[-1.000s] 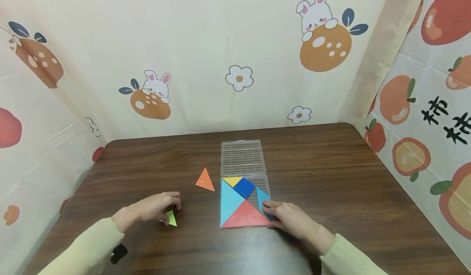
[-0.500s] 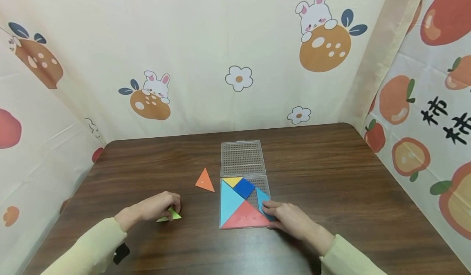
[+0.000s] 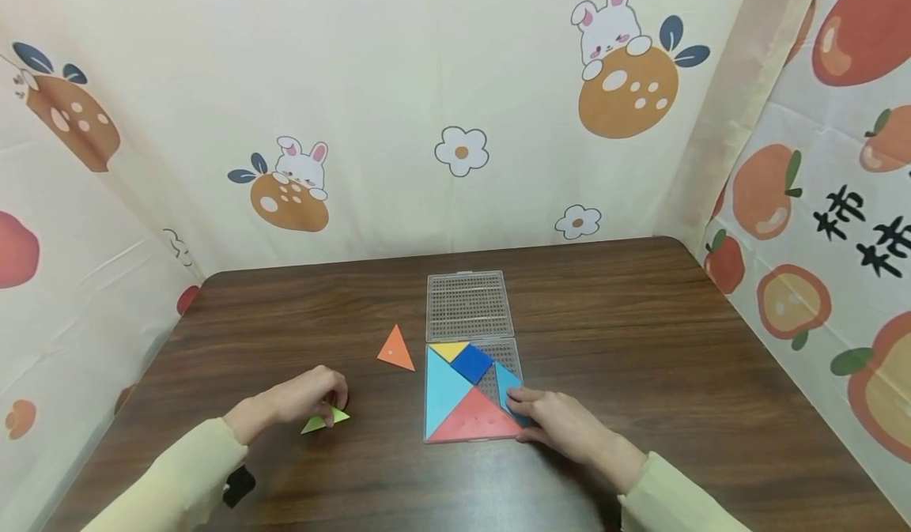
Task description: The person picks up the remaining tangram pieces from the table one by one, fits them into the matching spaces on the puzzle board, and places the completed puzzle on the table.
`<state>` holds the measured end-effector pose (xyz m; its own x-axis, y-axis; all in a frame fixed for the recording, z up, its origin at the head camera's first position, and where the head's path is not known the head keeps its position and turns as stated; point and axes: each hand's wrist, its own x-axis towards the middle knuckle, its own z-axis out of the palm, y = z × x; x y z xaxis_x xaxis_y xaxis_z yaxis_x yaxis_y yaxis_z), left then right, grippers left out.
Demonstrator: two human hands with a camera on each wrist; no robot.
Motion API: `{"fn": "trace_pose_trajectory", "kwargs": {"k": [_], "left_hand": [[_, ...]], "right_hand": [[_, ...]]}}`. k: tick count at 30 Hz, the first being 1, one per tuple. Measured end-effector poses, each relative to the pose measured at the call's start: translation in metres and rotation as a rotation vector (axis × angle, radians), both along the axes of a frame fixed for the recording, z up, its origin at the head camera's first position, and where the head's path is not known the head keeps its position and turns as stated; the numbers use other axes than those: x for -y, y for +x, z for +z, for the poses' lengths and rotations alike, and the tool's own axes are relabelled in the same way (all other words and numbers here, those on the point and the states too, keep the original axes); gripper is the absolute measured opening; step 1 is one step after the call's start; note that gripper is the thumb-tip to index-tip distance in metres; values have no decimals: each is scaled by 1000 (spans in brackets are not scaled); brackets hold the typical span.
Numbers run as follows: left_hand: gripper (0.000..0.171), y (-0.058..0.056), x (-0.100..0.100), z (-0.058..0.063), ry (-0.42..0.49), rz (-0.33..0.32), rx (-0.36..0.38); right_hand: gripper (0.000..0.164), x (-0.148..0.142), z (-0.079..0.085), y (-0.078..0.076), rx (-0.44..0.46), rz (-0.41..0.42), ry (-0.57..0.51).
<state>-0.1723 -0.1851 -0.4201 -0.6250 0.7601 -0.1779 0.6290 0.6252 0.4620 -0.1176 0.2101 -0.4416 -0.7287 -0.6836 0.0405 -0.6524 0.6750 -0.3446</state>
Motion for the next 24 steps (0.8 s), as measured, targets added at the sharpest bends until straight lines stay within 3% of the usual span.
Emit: {"fn": "trace_pose_trajectory", "kwargs": {"k": [10, 16, 24], "left_hand": [[16, -3, -1, 3, 13, 19, 11], [15, -4, -1, 8, 19, 64, 26], [18, -1, -12, 19, 172, 166, -19]], "right_hand": [[42, 0, 0, 0, 0, -2, 0], [42, 0, 0, 0, 2, -4, 2], [42, 0, 0, 0, 12, -12, 12]]}}
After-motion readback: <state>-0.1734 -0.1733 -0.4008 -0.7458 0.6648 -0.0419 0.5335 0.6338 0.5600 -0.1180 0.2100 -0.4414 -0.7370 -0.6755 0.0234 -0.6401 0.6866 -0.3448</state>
